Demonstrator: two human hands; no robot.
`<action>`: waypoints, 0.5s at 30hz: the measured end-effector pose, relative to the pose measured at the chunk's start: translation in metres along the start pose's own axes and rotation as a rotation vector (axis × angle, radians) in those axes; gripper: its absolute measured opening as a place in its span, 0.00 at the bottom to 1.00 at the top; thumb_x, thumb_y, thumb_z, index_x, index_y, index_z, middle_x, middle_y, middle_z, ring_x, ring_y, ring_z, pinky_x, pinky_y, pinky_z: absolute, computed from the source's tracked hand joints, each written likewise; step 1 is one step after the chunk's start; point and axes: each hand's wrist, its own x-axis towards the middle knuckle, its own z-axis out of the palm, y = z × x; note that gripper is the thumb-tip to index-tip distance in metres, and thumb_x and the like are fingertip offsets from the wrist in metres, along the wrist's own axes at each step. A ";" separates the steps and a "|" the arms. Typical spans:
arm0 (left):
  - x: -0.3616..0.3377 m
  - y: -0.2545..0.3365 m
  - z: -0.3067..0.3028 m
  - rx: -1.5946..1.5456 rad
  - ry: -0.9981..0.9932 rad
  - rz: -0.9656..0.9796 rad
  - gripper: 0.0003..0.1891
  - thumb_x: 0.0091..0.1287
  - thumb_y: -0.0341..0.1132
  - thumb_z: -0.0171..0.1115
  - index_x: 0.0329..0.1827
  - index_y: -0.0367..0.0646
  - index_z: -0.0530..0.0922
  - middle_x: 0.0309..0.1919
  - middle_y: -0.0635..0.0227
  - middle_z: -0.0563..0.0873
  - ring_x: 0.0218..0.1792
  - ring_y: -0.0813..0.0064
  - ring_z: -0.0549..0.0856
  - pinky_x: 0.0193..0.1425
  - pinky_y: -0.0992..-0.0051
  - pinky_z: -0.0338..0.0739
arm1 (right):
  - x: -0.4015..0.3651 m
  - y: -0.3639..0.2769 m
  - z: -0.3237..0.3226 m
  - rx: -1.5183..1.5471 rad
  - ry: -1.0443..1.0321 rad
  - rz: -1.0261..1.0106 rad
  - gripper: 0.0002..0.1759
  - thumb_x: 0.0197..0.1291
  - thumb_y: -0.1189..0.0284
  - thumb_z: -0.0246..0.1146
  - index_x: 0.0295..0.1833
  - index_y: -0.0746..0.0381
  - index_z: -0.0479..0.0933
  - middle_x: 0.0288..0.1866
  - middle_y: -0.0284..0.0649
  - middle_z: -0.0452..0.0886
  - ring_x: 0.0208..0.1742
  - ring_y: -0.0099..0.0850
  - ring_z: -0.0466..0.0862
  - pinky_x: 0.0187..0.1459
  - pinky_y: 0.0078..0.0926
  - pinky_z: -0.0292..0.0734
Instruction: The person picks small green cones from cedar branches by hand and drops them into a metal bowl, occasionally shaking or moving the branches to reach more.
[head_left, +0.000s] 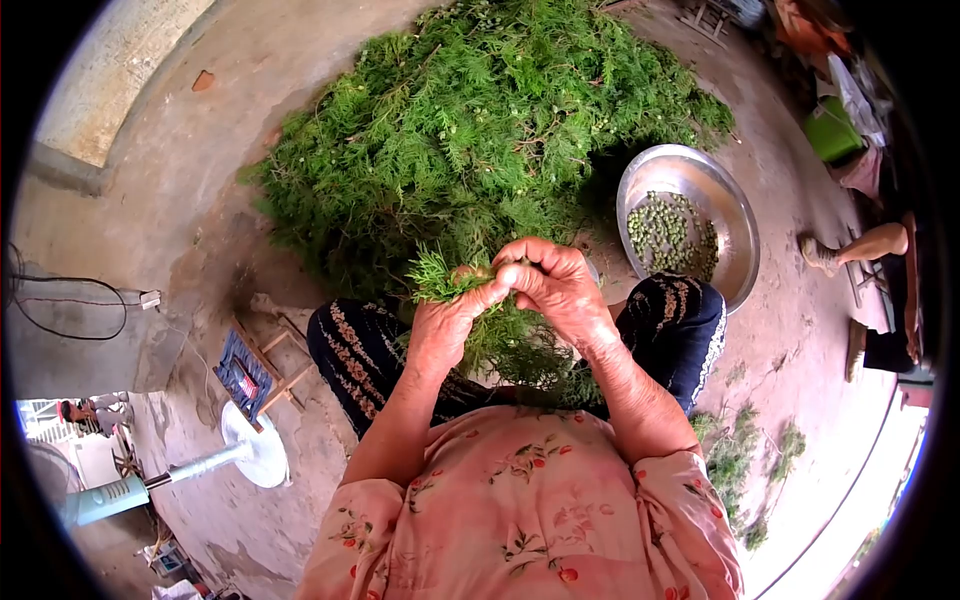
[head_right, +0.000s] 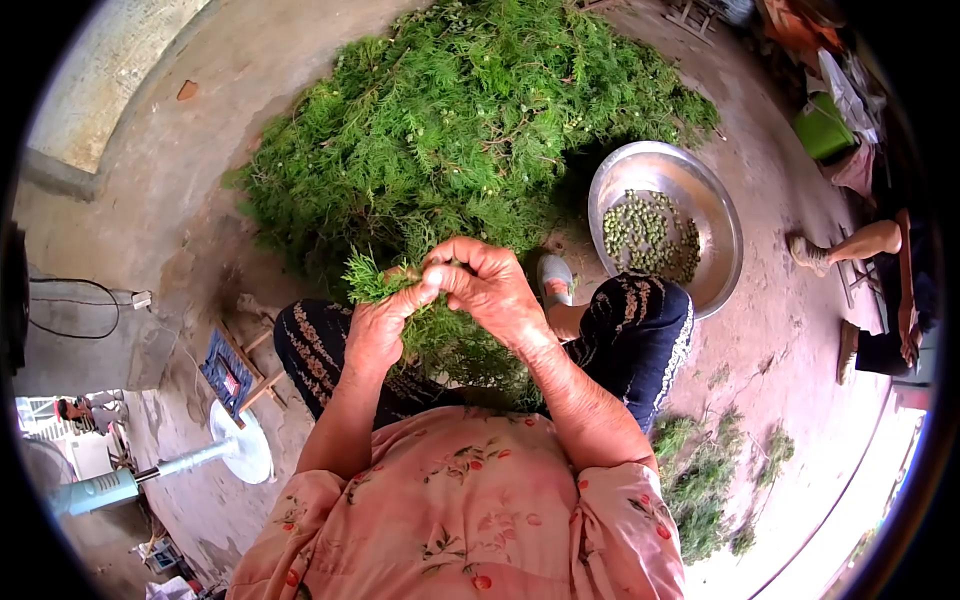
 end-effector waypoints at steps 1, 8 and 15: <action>0.000 0.001 -0.001 0.002 0.000 0.000 0.14 0.51 0.35 0.71 0.36 0.38 0.78 0.29 0.74 0.79 0.31 0.82 0.76 0.37 0.80 0.69 | 0.001 0.001 -0.001 0.002 0.000 0.000 0.11 0.57 0.67 0.62 0.42 0.63 0.77 0.29 0.27 0.76 0.23 0.13 0.71 0.22 0.07 0.64; 0.012 0.003 -0.022 -0.168 -0.071 0.103 0.08 0.54 0.34 0.66 0.32 0.40 0.80 0.30 0.69 0.83 0.33 0.78 0.79 0.36 0.75 0.74 | 0.017 0.025 -0.067 0.501 0.568 0.127 0.10 0.66 0.72 0.48 0.46 0.67 0.70 0.32 0.40 0.74 0.29 0.26 0.74 0.32 0.20 0.73; 0.016 0.013 -0.035 -0.398 -0.014 0.211 0.07 0.58 0.31 0.61 0.33 0.37 0.75 0.28 0.63 0.80 0.26 0.75 0.75 0.31 0.80 0.69 | 0.009 0.024 -0.182 0.740 1.157 -0.192 0.20 0.67 0.69 0.45 0.54 0.75 0.55 0.44 0.54 0.71 0.37 0.38 0.76 0.48 0.36 0.76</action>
